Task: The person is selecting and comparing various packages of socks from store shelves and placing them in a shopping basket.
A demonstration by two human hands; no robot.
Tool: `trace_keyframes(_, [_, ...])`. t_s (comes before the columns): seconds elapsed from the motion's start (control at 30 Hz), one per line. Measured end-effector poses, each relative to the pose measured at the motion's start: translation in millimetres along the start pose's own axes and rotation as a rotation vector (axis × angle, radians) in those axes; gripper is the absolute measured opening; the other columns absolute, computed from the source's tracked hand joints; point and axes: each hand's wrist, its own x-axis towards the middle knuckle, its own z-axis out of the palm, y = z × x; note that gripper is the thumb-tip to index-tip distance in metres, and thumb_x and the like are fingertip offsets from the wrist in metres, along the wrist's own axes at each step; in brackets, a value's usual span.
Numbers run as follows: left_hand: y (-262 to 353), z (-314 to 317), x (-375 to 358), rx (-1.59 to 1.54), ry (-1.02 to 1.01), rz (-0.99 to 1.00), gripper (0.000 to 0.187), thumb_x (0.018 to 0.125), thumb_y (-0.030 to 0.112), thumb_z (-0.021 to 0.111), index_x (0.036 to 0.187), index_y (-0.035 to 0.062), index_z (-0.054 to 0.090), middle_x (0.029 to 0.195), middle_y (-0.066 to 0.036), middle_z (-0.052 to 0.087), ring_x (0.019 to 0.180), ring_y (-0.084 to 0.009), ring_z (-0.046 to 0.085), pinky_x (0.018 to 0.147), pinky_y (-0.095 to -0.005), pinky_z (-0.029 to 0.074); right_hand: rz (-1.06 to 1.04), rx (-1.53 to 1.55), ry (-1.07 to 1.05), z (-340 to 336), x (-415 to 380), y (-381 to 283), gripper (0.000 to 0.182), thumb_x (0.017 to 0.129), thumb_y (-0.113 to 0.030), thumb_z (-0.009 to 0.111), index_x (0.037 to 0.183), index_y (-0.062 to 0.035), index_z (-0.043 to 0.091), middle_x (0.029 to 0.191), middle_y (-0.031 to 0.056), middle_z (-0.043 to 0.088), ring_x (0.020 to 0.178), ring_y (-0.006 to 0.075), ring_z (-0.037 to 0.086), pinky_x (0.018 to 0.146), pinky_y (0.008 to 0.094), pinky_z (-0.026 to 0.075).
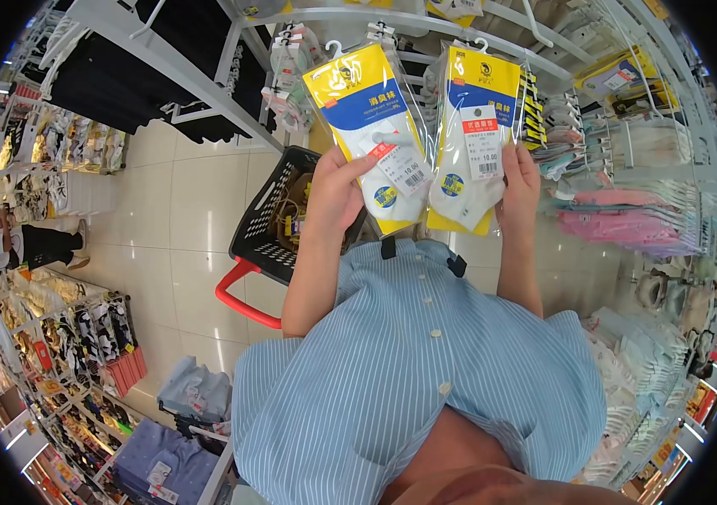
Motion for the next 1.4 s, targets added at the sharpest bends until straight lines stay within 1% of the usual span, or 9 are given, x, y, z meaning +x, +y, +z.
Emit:
trace_keyframes(0.23, [2.6, -4.2, 2.4, -0.002, 0.057, -0.001, 0.034, 0.082, -0.001, 0.055, 0.115, -0.0077, 0.05, 0.114, -0.018, 0.058, 0.102, -0.026, 0.059, 0.089, -0.0375, 0.047, 0.025, -0.022, 0.07, -10.2, 7.0, -4.0, 0.019, 0.095, -0.016, 0.047, 0.101, 0.0003, 0.055, 0.092, 0.0025, 0.062, 0.079, 0.0047, 0.056, 0.07, 0.0194, 0.046])
trace_keyframes(0.43, [-9.4, -12.0, 8.5, 0.032, 0.114, 0.025, 0.034, 0.082, -0.002, 0.055, 0.115, -0.0072, 0.049, 0.112, -0.017, 0.059, 0.1, -0.0251, 0.06, 0.088, -0.0365, 0.048, 0.049, -0.087, 0.067, -41.4, 14.3, -3.8, 0.024, 0.095, -0.017, 0.047, 0.11, 0.0008, 0.053, 0.098, 0.0045, 0.062, 0.084, 0.0079, 0.059, 0.075, 0.0223, 0.047])
trace_keyframes(0.53, [-12.4, -5.9, 4.2, 0.027, 0.132, -0.005, 0.035, 0.082, -0.003, 0.053, 0.116, -0.0082, 0.048, 0.112, -0.017, 0.058, 0.1, -0.0254, 0.06, 0.088, -0.0366, 0.048, -0.092, -0.384, 0.127, -49.9, 12.2, -0.4, 0.019, 0.094, -0.017, 0.05, 0.104, -0.0013, 0.056, 0.091, 0.0002, 0.06, 0.08, 0.0038, 0.054, 0.071, 0.0178, 0.044])
trace_keyframes(0.8, [-64.0, 7.4, 15.0, 0.065, -0.1, -0.237, 0.043, 0.08, 0.001, 0.057, 0.119, -0.0108, 0.045, 0.119, -0.021, 0.054, 0.11, -0.0315, 0.054, 0.098, -0.0431, 0.04, 0.059, -0.424, -0.167, -38.2, 0.1, 3.5, 0.02, 0.094, -0.016, 0.05, 0.106, -0.0011, 0.055, 0.087, -0.0014, 0.057, 0.08, 0.0029, 0.051, 0.068, 0.0202, 0.044])
trace_keyframes(1.0, [-85.2, 26.2, 22.6, 0.213, -0.114, -0.282, 0.036, 0.082, -0.001, 0.054, 0.117, -0.0095, 0.048, 0.116, -0.019, 0.056, 0.105, -0.0294, 0.057, 0.094, -0.0408, 0.043, 0.149, -0.165, -0.248, -39.5, -6.6, 7.4, 0.023, 0.094, -0.016, 0.049, 0.11, 0.0, 0.054, 0.087, 0.0021, 0.057, 0.083, 0.004, 0.05, 0.07, 0.0216, 0.043])
trace_keyframes(1.1, [-91.9, 44.1, 34.8, 0.243, -0.05, -0.304, 0.033, 0.083, -0.002, 0.052, 0.115, -0.0088, 0.049, 0.114, -0.019, 0.058, 0.102, -0.0273, 0.059, 0.091, -0.0386, 0.045, 0.067, -0.296, -0.135, -52.1, -4.8, 7.5, 0.025, 0.094, -0.015, 0.047, 0.114, -0.001, 0.053, 0.093, 0.0045, 0.056, 0.082, 0.006, 0.051, 0.071, 0.0231, 0.043])
trace_keyframes(1.2, [-99.4, 56.5, 45.2, 0.286, -0.038, -0.289, 0.031, 0.083, -0.001, 0.054, 0.113, -0.0083, 0.051, 0.112, -0.018, 0.059, 0.099, -0.0256, 0.06, 0.088, -0.0371, 0.047, 0.001, -0.111, 0.073, -59.4, -4.2, -6.7, 0.027, 0.093, -0.014, 0.047, 0.117, -0.0019, 0.052, 0.098, 0.0043, 0.054, 0.083, 0.0081, 0.052, 0.072, 0.024, 0.043])
trace_keyframes(1.3, [-111.8, 72.9, 52.2, 0.336, -0.069, -0.305, 0.03, 0.083, 0.0, 0.055, 0.113, -0.0079, 0.052, 0.111, -0.017, 0.06, 0.098, -0.0245, 0.06, 0.087, -0.0365, 0.047, -0.097, -0.262, -0.013, -91.0, -1.8, -20.4, 0.027, 0.092, -0.01, 0.049, 0.117, 0.0004, 0.05, 0.113, 0.0053, 0.049, 0.102, 0.0109, 0.05, 0.088, 0.0256, 0.041])
trace_keyframes(1.4, [-129.9, 89.4, 54.2, 0.368, -0.094, -0.315, 0.029, 0.084, 0.0, 0.056, 0.112, -0.0075, 0.053, 0.11, -0.015, 0.06, 0.097, -0.0231, 0.06, 0.086, -0.0354, 0.047, -0.11, -0.327, -0.083, -107.8, -7.0, -23.6, 0.029, 0.089, -0.009, 0.054, 0.117, -0.0005, 0.05, 0.113, 0.0054, 0.05, 0.102, 0.0108, 0.05, 0.09, 0.0269, 0.041])
